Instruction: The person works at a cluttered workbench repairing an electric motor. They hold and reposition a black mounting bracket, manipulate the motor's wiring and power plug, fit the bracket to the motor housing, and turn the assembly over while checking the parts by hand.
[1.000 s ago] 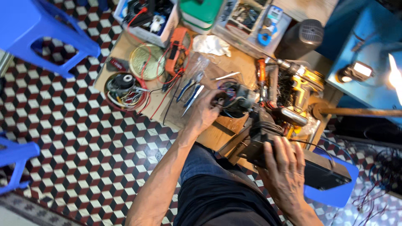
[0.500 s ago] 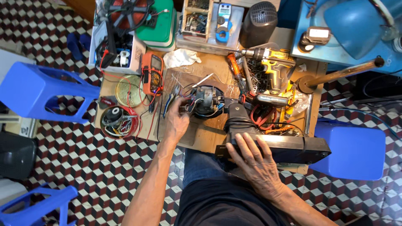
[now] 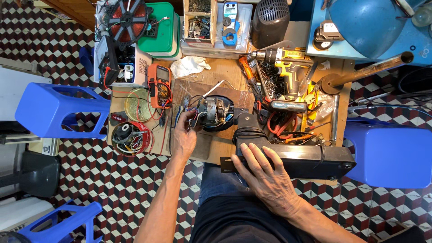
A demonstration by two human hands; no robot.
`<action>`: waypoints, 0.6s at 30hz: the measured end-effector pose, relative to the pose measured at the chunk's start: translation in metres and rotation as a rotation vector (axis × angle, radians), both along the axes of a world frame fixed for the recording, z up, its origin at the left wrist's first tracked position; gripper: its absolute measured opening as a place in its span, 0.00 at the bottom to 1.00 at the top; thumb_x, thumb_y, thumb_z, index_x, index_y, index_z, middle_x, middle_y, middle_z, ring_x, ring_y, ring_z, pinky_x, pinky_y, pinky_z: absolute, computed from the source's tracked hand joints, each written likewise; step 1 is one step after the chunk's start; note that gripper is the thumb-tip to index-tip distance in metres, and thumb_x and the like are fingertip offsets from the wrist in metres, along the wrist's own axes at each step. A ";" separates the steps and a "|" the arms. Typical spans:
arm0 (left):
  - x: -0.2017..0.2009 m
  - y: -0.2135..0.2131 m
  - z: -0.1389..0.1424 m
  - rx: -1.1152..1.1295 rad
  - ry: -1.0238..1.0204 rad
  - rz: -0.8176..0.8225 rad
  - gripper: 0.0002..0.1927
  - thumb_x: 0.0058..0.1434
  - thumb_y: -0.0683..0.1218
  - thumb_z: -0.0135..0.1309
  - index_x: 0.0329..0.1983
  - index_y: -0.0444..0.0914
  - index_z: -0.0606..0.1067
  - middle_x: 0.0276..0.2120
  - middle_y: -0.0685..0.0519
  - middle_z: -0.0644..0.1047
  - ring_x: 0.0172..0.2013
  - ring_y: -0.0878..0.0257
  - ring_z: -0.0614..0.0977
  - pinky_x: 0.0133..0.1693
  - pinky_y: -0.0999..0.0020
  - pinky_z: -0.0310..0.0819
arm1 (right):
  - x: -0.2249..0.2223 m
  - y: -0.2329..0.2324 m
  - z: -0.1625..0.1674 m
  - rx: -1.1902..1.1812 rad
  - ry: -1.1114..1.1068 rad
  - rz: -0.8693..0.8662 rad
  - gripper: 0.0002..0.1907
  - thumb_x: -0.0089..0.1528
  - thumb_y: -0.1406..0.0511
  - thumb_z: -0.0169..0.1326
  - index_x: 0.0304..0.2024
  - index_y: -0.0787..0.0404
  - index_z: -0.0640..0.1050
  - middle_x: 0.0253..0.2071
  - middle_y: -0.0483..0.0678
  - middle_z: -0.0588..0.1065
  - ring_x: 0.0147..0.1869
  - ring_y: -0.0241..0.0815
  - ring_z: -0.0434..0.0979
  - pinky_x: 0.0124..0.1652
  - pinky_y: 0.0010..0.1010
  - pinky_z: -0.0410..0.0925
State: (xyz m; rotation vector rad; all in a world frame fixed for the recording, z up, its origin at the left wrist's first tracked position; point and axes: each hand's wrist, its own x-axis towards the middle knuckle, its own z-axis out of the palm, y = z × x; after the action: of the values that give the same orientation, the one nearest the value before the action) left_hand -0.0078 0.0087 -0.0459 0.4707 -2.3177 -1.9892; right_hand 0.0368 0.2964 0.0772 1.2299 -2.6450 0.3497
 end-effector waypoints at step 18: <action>0.000 -0.002 -0.011 -0.090 -0.027 0.040 0.19 0.65 0.33 0.53 0.58 0.38 0.72 0.50 0.52 0.80 0.51 0.65 0.81 0.52 0.71 0.74 | -0.073 -0.008 0.059 -0.233 -0.294 0.057 0.50 0.45 0.61 0.64 0.68 0.67 0.62 0.68 0.64 0.62 0.71 0.59 0.61 0.65 0.53 0.54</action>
State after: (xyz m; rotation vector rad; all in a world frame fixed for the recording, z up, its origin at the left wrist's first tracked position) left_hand -0.0077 0.0066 -0.0565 0.5373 -2.3817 -1.8632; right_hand -0.0361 0.2884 0.1359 1.2622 -2.7053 0.8838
